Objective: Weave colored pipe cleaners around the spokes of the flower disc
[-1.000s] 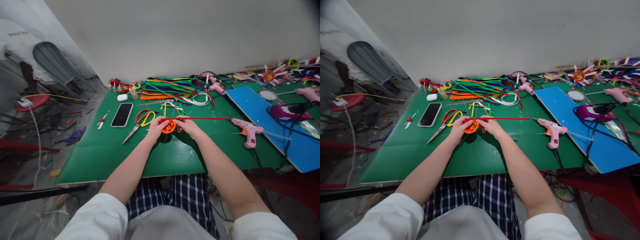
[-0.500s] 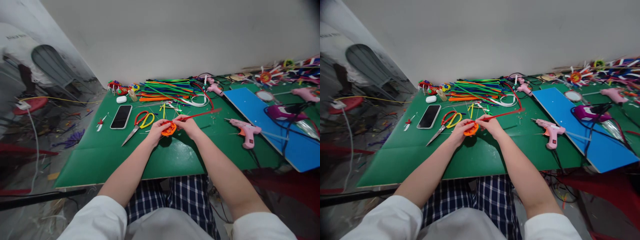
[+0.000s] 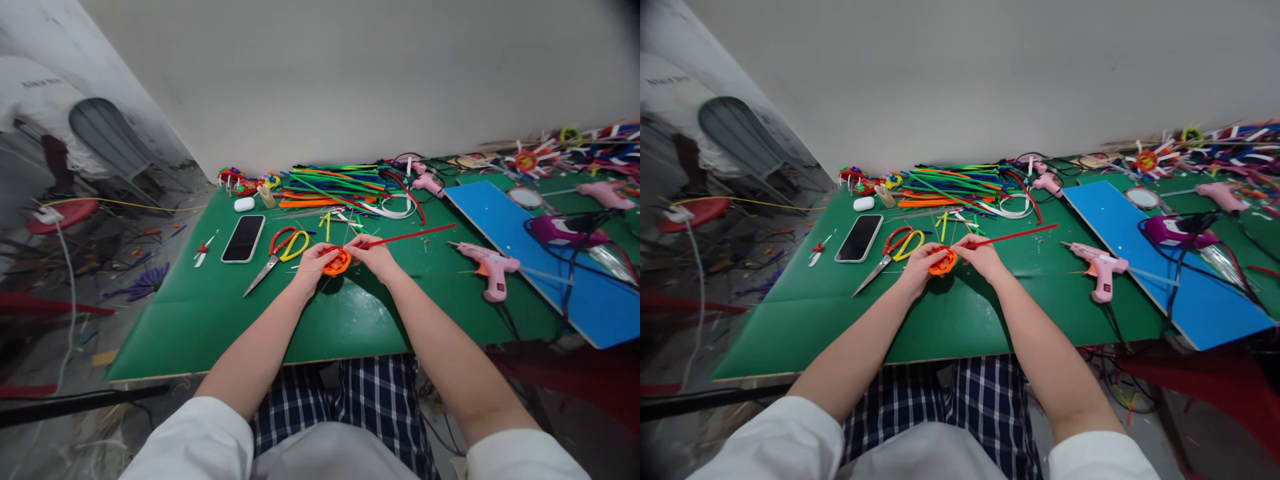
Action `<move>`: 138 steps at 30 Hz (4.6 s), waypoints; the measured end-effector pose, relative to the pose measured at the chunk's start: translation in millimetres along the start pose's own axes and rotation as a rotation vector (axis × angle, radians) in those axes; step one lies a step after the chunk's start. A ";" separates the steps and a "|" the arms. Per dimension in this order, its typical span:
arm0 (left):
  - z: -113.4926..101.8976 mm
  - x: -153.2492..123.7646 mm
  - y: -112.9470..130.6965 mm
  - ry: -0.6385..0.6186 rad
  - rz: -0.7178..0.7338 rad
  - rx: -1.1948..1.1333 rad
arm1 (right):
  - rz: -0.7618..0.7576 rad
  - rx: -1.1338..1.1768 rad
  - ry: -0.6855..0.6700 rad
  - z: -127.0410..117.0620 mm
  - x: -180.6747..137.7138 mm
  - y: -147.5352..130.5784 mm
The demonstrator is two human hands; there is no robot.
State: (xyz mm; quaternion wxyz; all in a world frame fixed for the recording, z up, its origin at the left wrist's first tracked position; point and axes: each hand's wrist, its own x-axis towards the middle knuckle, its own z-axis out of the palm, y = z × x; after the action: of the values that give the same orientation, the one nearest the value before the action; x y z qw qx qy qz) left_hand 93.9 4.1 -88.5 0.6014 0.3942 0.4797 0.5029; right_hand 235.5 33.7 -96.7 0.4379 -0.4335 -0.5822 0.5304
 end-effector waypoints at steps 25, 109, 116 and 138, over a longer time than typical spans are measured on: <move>-5.6 4.1 -3.5 0.007 0.074 0.026 | 0.075 0.121 -0.072 -3.7 -2.1 -5.5; 1.3 -7.2 -3.1 -0.215 0.120 0.307 | 0.258 0.303 -0.321 -9.7 1.2 -1.1; 0.6 -7.6 0.5 -0.204 -0.002 -0.007 | 0.154 0.508 -0.289 -13.8 -0.5 -6.2; -1.4 -2.9 -0.9 -0.077 -0.038 -0.042 | 0.102 0.103 -0.046 -0.5 -2.9 -10.6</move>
State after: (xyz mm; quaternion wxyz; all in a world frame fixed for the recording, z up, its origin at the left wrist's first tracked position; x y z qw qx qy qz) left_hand 92.6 1.1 -89.2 0.6372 0.3913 0.4527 0.4857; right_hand 236.2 30.4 -86.2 0.4186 -0.4271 -0.5413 0.5911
